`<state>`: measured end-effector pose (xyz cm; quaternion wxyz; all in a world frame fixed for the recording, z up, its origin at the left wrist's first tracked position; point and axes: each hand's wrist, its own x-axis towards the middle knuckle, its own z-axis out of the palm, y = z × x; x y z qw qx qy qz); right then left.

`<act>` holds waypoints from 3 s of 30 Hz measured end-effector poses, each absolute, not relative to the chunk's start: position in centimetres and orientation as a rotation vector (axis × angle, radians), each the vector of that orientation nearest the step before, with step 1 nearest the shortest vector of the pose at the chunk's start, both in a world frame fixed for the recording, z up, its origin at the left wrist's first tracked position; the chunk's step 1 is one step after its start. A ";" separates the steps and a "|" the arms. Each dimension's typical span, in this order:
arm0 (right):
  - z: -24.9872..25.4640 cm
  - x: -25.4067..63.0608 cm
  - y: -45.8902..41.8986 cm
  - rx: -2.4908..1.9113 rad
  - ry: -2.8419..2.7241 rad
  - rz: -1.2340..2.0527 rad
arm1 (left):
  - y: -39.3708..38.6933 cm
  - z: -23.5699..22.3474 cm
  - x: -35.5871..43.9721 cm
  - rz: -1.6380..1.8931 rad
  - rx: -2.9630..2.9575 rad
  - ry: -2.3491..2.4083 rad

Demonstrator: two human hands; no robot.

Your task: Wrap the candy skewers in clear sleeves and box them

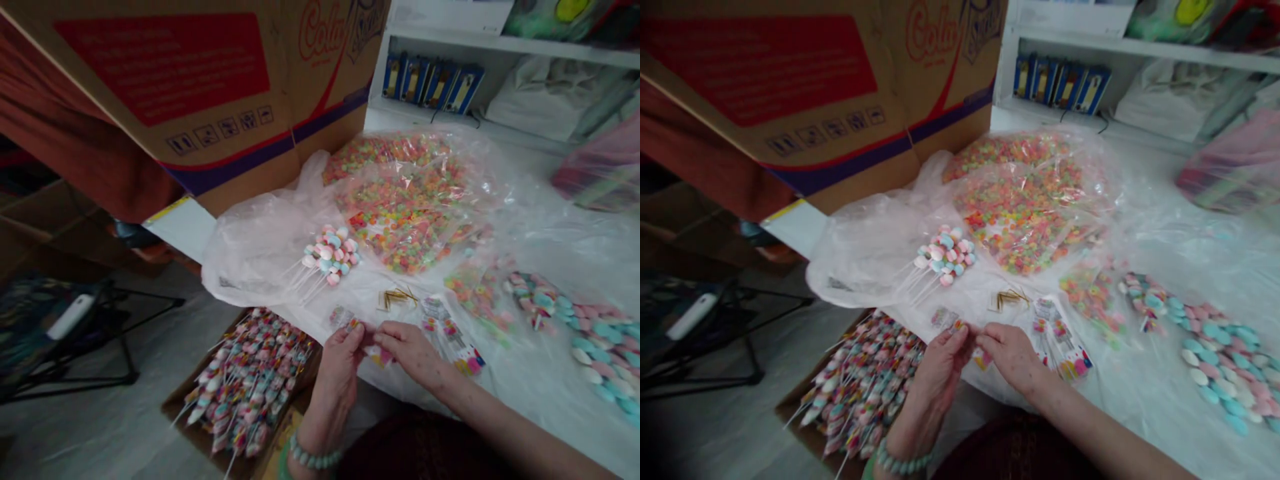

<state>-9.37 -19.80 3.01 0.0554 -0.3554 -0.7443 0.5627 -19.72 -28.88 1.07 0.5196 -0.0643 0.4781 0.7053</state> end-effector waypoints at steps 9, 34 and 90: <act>5.1 -22.6 -20.6 -0.984 -0.777 2.745 | -32.9 2.9 -26.5 2.042 -0.370 1.356; 4.4 -9.5 -21.3 -1.015 -1.343 2.076 | -25.5 4.0 -18.2 1.742 -0.027 1.331; 1.8 0.3 -18.6 -0.991 -2.319 1.009 | -25.1 2.2 -22.1 1.886 -0.179 1.265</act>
